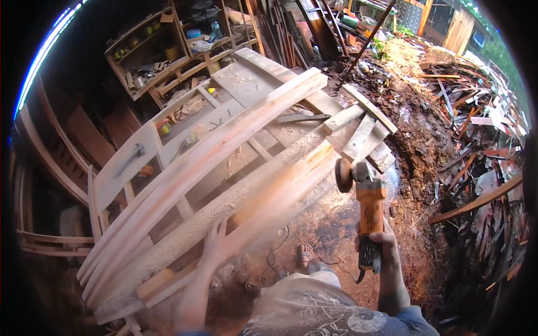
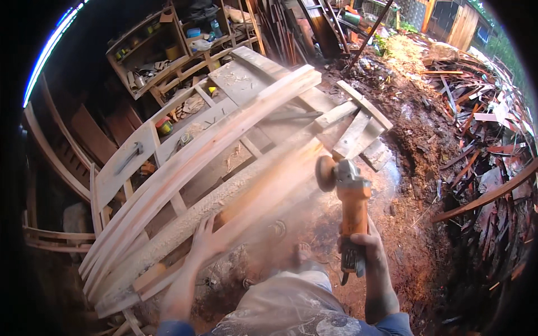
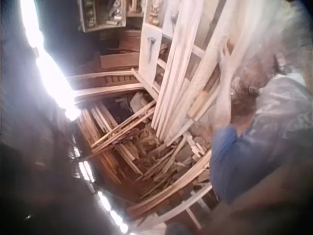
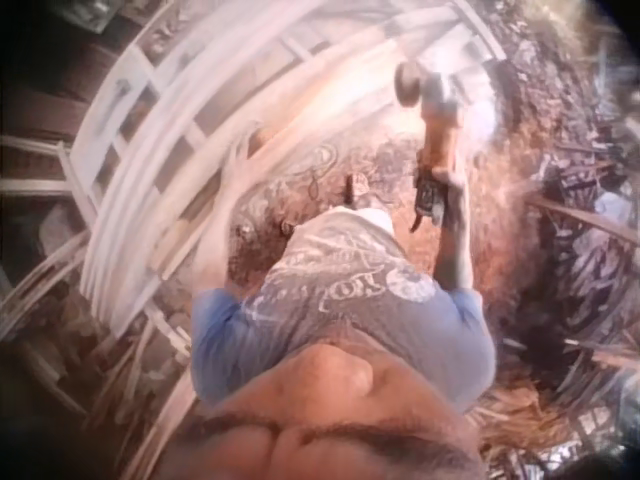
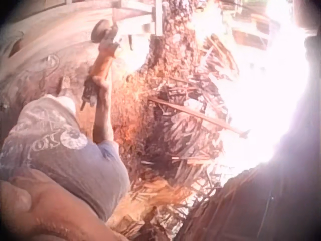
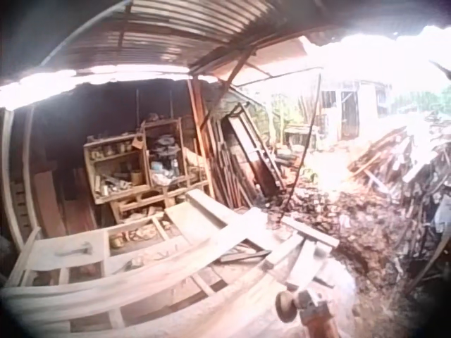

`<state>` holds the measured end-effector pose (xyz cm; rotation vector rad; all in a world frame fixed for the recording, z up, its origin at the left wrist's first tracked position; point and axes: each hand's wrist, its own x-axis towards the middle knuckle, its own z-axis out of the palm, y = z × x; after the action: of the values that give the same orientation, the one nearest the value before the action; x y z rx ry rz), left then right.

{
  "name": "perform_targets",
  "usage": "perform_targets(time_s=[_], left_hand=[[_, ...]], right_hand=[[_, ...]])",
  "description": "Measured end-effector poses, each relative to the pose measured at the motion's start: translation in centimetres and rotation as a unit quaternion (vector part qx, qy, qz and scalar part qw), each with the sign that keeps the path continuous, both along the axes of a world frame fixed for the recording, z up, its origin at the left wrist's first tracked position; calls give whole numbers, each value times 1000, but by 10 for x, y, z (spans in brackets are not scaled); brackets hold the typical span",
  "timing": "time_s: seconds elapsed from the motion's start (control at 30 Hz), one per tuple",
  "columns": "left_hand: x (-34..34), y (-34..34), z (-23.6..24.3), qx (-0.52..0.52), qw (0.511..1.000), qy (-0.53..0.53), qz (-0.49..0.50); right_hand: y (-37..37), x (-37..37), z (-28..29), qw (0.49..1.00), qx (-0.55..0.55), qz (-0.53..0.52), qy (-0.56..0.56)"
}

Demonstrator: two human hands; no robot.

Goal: The person sands a wooden plank using a handheld grinder, retrieves more wooden planks from a pile by hand, places them onto the workbench, and sands them with the grinder.

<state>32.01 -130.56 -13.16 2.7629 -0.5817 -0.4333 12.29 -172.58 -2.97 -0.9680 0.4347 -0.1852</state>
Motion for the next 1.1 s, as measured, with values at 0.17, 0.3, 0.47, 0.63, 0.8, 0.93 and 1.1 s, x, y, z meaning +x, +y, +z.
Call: perform_targets(time_s=[0.17, 0.3, 0.47, 0.63, 0.8, 0.93, 1.1], left_hand=[[-12, -3, 1, 14, 999, -34, -14], [-2, -21, -12, 16, 999, -33, -25], [-24, -65, 20, -46, 991, -122, 23], [-92, -150, 90, -301, 939, -107, -127], [-78, -115, 61, -472, 869, -124, 85], [-62, -88, 89, -450, 856, -187, 175], [-61, -87, 107, -438, 853, -261, 114]], right_hand=[[-35, -19, -13, 998, -17, -57, 7], [-55, 3, -17, 999, -29, -26, -12], [-36, 51, -26, 998, 21, 60, 25], [9, 90, -34, 980, 98, 170, 46], [62, 116, -71, 819, 477, 316, -44], [83, 116, -98, 701, 582, 394, -120], [108, 110, -82, 676, 569, 443, -149]])
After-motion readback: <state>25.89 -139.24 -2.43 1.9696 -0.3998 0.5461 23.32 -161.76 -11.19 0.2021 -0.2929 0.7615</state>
